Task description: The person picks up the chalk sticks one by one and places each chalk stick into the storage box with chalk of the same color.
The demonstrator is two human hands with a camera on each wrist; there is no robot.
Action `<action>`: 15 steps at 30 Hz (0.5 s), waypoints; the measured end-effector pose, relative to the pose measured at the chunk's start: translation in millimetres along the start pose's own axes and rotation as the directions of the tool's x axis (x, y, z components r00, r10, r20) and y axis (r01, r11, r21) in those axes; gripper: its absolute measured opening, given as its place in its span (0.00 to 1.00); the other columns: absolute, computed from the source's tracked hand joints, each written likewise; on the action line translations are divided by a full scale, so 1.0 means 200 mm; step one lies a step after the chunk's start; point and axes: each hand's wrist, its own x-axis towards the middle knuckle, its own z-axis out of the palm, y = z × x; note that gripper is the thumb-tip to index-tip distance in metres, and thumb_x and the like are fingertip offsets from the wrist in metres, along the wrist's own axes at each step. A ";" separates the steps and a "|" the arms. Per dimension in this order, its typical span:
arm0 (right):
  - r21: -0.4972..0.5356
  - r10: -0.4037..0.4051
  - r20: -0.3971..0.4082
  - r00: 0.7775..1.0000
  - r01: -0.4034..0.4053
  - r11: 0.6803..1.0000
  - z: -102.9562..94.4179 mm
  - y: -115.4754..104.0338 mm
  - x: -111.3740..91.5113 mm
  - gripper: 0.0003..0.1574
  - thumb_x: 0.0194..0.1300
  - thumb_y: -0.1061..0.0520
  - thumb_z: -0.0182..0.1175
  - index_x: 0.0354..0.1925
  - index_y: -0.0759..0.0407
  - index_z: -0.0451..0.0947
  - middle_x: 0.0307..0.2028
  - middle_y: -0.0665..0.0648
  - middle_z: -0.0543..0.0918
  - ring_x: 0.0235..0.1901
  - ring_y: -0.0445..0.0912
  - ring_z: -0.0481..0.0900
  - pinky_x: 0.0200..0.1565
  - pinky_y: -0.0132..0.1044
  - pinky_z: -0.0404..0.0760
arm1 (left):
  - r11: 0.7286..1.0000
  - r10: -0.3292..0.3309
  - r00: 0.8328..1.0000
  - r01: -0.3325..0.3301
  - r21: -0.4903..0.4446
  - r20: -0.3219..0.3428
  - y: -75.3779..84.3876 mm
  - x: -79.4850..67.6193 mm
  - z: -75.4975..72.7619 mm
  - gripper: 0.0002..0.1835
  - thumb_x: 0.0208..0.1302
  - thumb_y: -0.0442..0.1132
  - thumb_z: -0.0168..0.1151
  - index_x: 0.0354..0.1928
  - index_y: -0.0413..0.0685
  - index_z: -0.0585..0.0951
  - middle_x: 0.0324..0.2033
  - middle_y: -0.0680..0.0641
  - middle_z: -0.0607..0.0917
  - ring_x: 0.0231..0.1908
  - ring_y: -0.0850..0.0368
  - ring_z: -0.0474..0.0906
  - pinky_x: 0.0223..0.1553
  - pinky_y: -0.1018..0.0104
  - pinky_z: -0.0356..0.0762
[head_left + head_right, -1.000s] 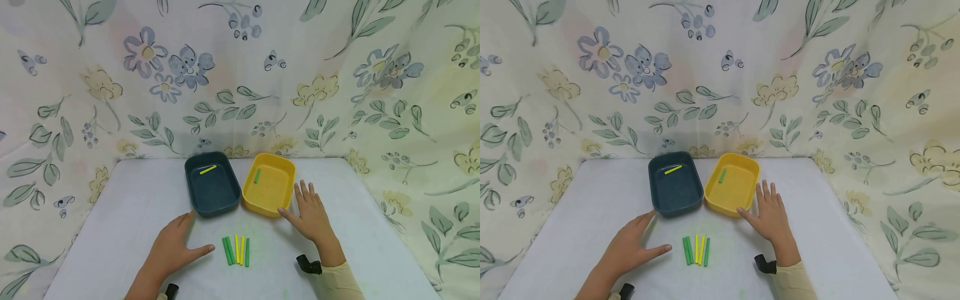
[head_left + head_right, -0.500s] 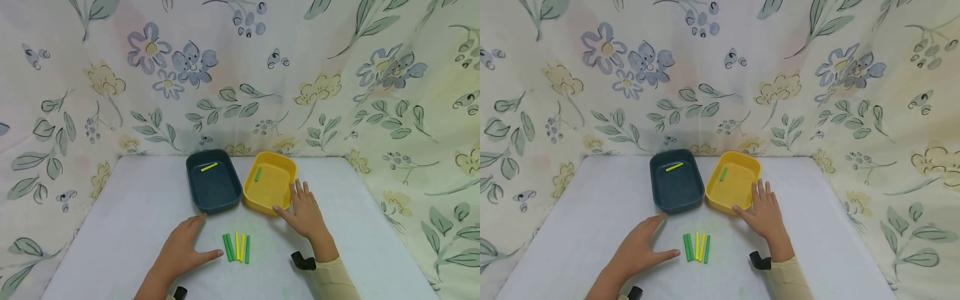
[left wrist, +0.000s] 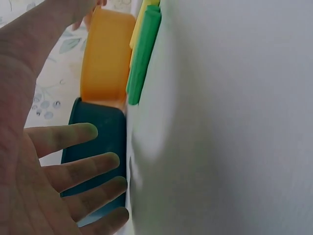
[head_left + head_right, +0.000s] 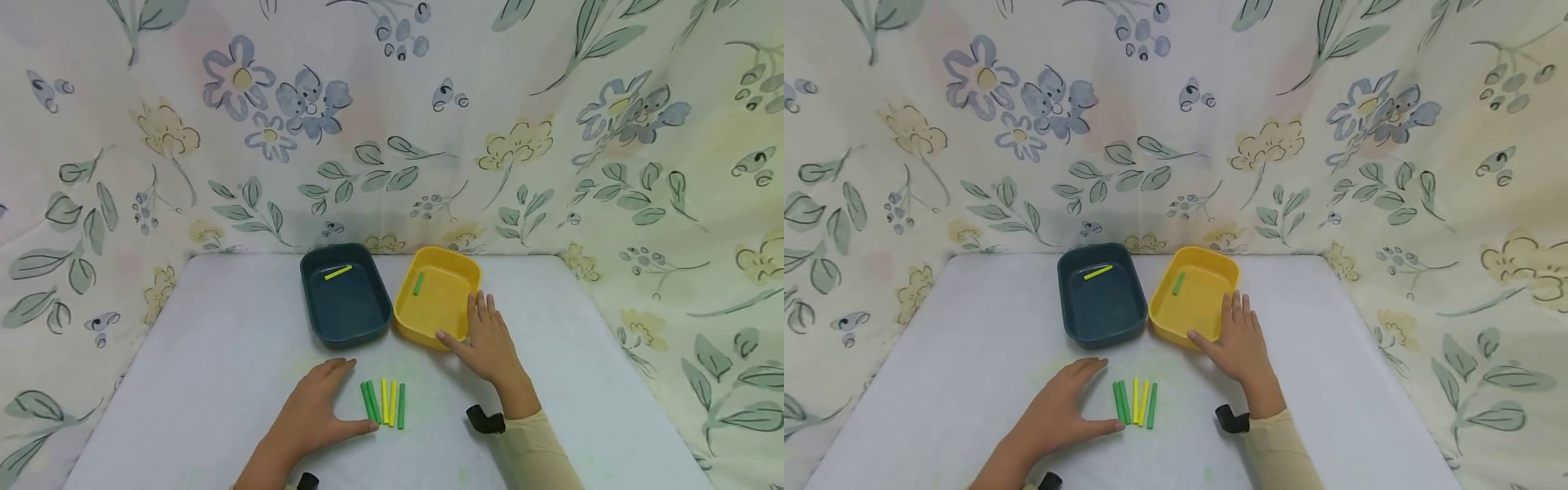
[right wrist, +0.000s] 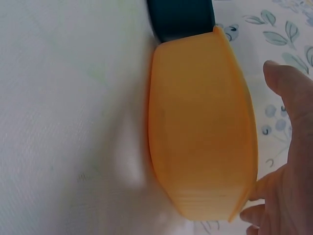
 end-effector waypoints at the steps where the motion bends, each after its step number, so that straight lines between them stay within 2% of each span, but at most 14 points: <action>1: 0.000 0.001 0.000 1.000 -0.001 1.000 0.01 0.00 0.00 0.79 0.65 0.11 0.48 0.86 0.64 0.38 0.86 0.67 0.41 0.86 0.63 0.35 0.82 0.66 0.44 | 1.000 0.009 1.000 -0.009 0.001 0.003 0.00 0.00 0.00 0.60 0.41 0.79 0.77 0.74 0.55 0.76 0.72 0.49 0.77 0.73 0.46 0.73 0.71 0.42 0.74; 7: -0.006 -0.012 -0.003 1.000 0.012 1.000 0.03 0.00 0.02 0.79 0.66 0.12 0.48 0.85 0.66 0.36 0.86 0.68 0.40 0.86 0.63 0.36 0.82 0.65 0.46 | 0.999 0.043 0.999 -0.043 0.009 0.017 0.01 0.01 0.03 0.59 0.42 0.80 0.77 0.74 0.55 0.76 0.71 0.48 0.78 0.72 0.46 0.73 0.71 0.41 0.74; 15: -0.011 -0.005 0.000 1.000 0.005 1.000 0.04 -0.03 0.02 0.81 0.65 0.12 0.50 0.85 0.69 0.35 0.85 0.70 0.37 0.85 0.65 0.35 0.82 0.66 0.47 | 0.994 0.104 0.995 -0.104 0.038 0.009 0.02 0.00 0.06 0.56 0.43 0.76 0.79 0.72 0.52 0.79 0.69 0.44 0.79 0.73 0.41 0.71 0.71 0.35 0.70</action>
